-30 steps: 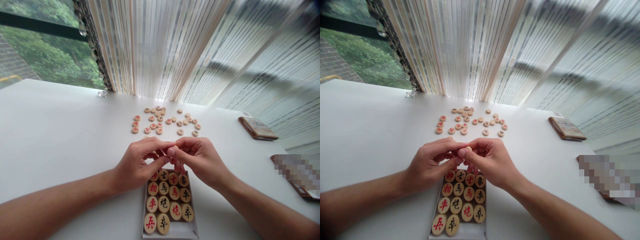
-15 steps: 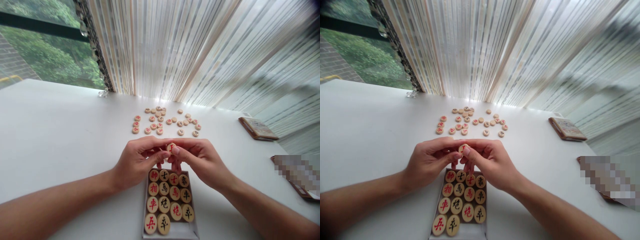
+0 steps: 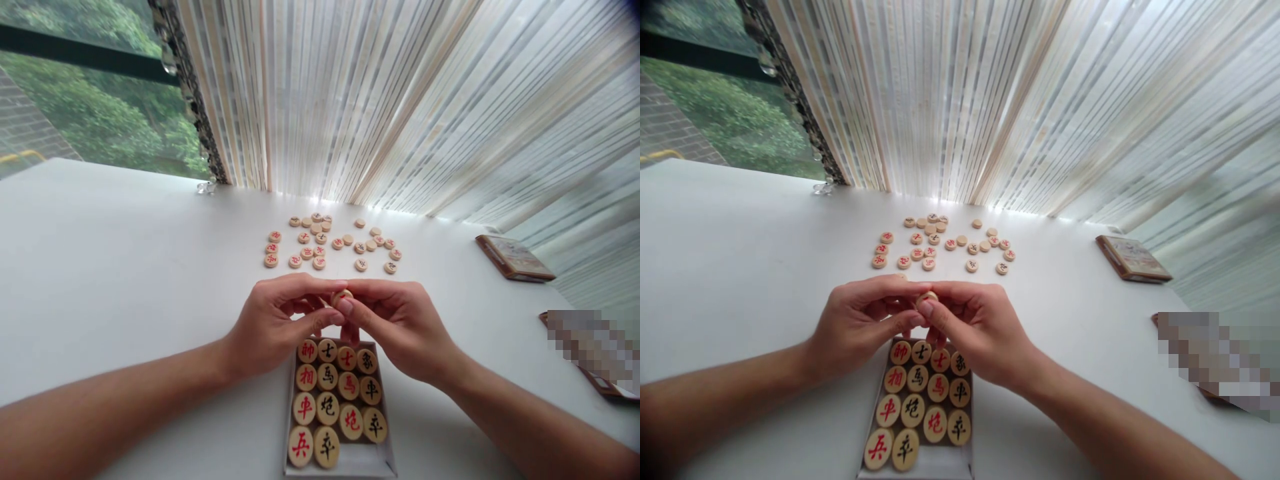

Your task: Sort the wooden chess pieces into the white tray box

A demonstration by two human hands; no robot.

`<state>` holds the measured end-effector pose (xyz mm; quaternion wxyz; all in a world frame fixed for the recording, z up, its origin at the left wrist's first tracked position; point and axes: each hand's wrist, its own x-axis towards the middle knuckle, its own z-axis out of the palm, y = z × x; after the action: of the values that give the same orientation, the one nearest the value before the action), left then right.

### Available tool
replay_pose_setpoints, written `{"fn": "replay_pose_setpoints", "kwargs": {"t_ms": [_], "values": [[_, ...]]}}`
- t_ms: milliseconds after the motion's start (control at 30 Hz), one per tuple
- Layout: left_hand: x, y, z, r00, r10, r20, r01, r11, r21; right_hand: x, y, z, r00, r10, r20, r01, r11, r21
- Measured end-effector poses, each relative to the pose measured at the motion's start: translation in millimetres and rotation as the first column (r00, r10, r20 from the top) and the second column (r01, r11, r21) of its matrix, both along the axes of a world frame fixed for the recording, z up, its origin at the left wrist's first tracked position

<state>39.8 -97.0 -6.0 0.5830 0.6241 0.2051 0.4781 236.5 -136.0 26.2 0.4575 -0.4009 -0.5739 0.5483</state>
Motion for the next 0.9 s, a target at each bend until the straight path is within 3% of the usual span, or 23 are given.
{"fn": "replay_pose_setpoints", "kwargs": {"t_ms": [267,400,533,633,900], "values": [[2,3,2.3,0.997,0.001,0.073,0.003,0.998,-0.056,4,4,6.3,0.993,0.114,0.032,-0.116,0.992,0.053],[2,2,4.9,0.997,-0.003,0.076,0.007,0.999,-0.054,6,7,1.3,0.989,0.147,0.012,-0.148,0.984,0.100],[2,1,3.5,0.998,0.037,0.042,-0.035,0.998,-0.046,11,9,-8.4,0.991,0.022,0.129,-0.055,0.965,0.255],[1,1,2.6,0.997,0.073,0.002,-0.073,0.996,-0.048,15,11,-11.6,0.967,-0.114,0.227,0.011,0.912,0.411],[0,1,2.2,0.997,0.077,-0.028,-0.078,0.997,-0.027,17,13,-7.6,0.922,-0.195,0.334,-0.054,0.789,0.612]]}}
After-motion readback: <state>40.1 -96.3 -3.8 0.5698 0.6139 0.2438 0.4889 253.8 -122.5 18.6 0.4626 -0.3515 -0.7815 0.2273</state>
